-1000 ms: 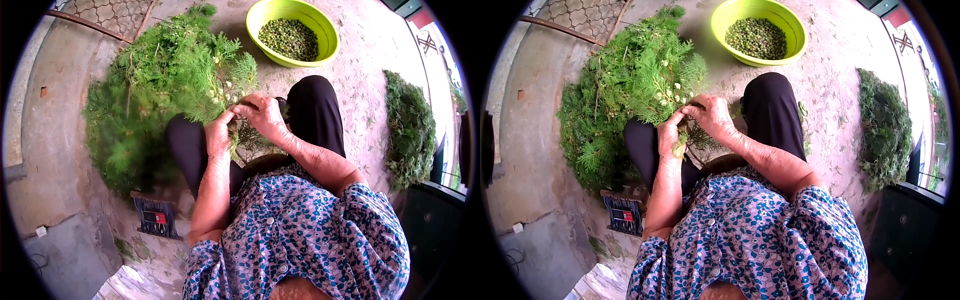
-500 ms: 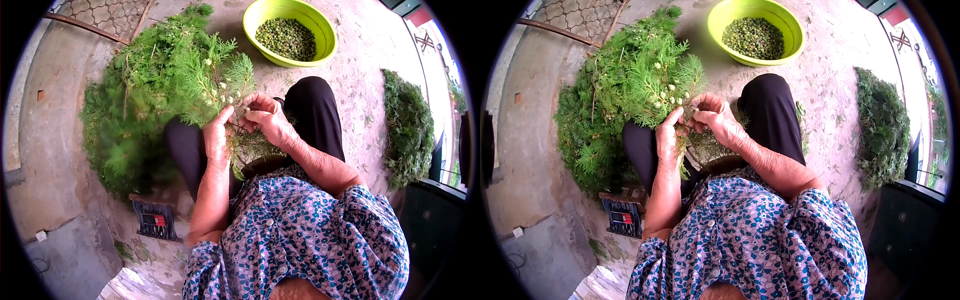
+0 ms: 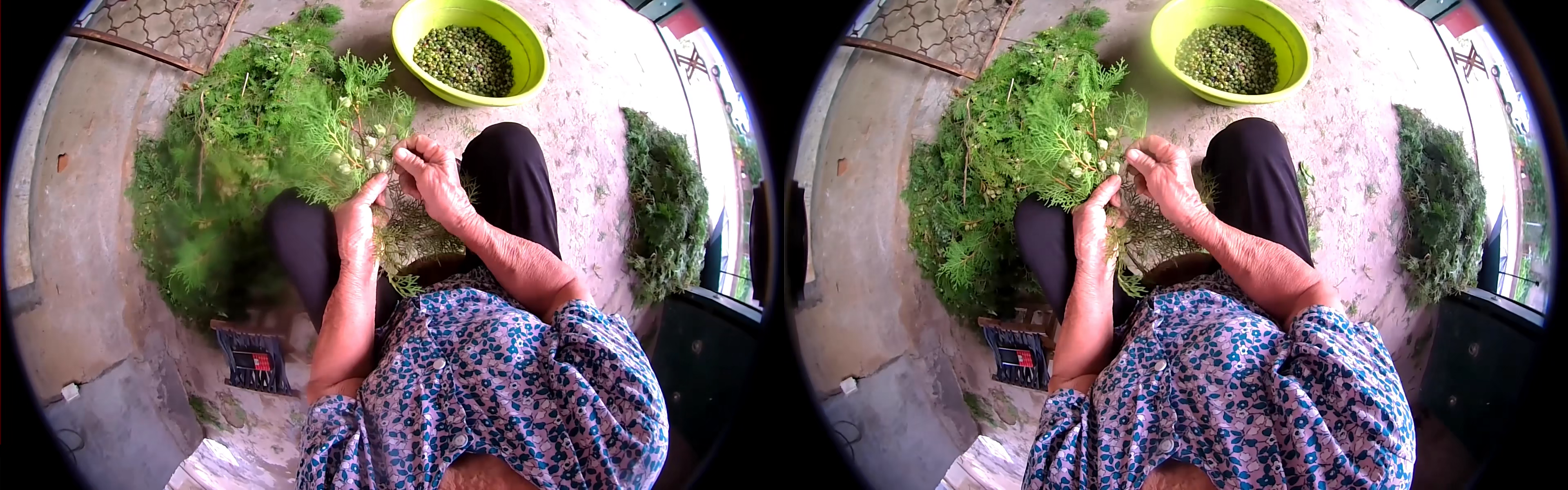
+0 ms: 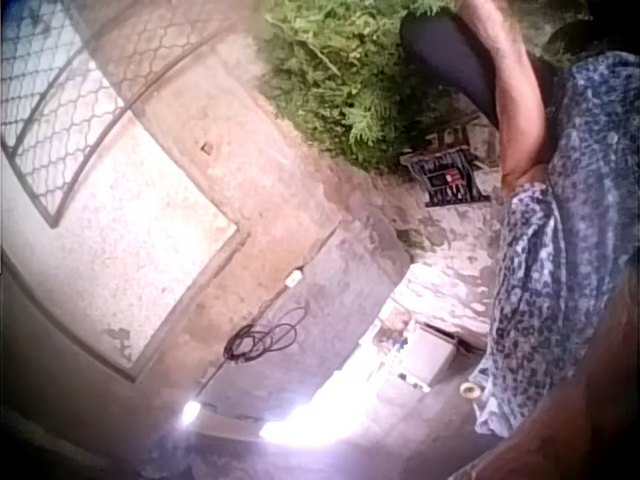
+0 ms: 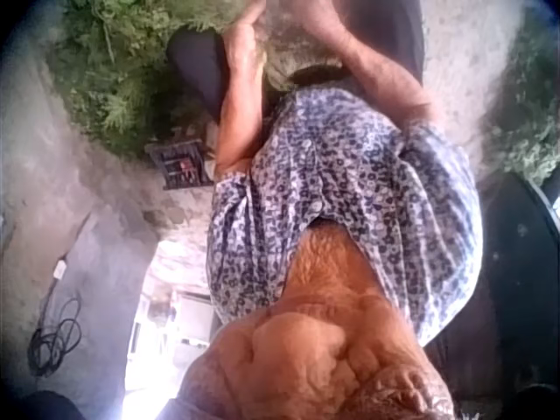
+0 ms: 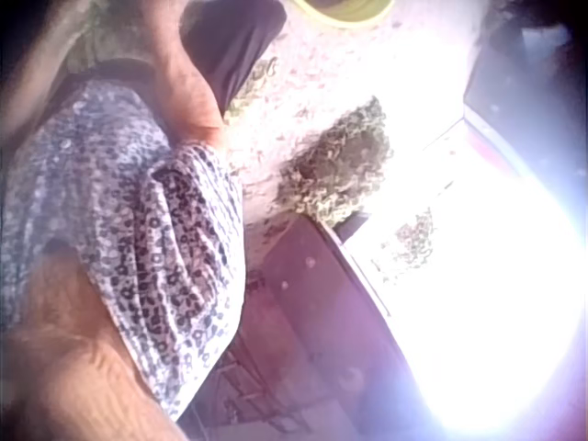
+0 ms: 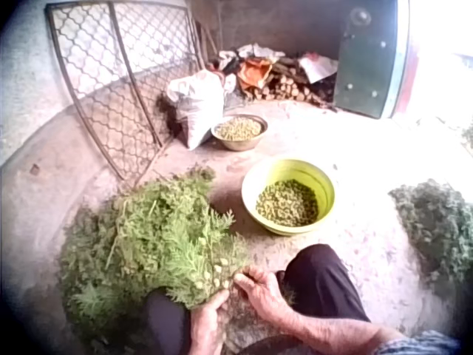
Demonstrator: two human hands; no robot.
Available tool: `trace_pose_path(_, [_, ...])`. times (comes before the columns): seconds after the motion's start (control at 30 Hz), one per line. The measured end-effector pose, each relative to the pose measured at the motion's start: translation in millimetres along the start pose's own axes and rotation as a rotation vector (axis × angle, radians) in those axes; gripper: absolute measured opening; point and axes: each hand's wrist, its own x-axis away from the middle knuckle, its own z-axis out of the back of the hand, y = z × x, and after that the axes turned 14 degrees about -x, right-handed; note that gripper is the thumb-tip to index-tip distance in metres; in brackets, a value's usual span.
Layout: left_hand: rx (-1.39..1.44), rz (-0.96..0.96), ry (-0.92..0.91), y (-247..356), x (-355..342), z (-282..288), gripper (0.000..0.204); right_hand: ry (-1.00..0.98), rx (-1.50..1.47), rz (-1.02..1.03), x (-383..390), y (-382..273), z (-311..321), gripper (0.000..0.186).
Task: The person picks small green berries from evergreen branches by hand and drops them into a plastic bowl. They turn the branches over to find more berries and handle the picked items one at a time.
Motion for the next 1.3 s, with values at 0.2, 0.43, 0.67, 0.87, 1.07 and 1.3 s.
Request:
trace_pose_path(0.2, [0.102, 0.009, -0.046, -5.9, -3.1, 6.3, 0.012, 0.090, -0.421, -0.097, -11.2, -9.6, 12.4, 0.011])
trace_pose_path(0.43, [-0.024, -0.071, 0.009, -12.1, -8.5, 6.8, 0.011, -0.073, -0.070, -0.137, 8.6, -11.0, 7.2, 0.013])
trace_pose_path(0.67, [0.166, -0.133, -0.085, -12.2, -7.1, 6.7, 0.017, -0.097, -0.293, -0.149, 7.0, -6.2, 8.5, 0.018])
trace_pose_path(0.87, [0.176, -0.210, -0.119, -9.3, -7.1, 3.7, 0.018, -0.120, 0.000, -0.001, 13.9, 7.4, 5.4, 0.025])
trace_pose_path(1.07, [0.196, -0.234, -0.034, -9.1, -4.4, 1.7, 0.023, -0.112, 0.287, 0.127, 15.6, 6.8, 1.8, 0.026])
trace_pose_path(1.3, [0.220, -0.164, -0.090, -13.1, -9.8, 6.3, 0.035, 0.084, -0.004, 0.108, 5.1, 4.3, 10.0, 0.020])
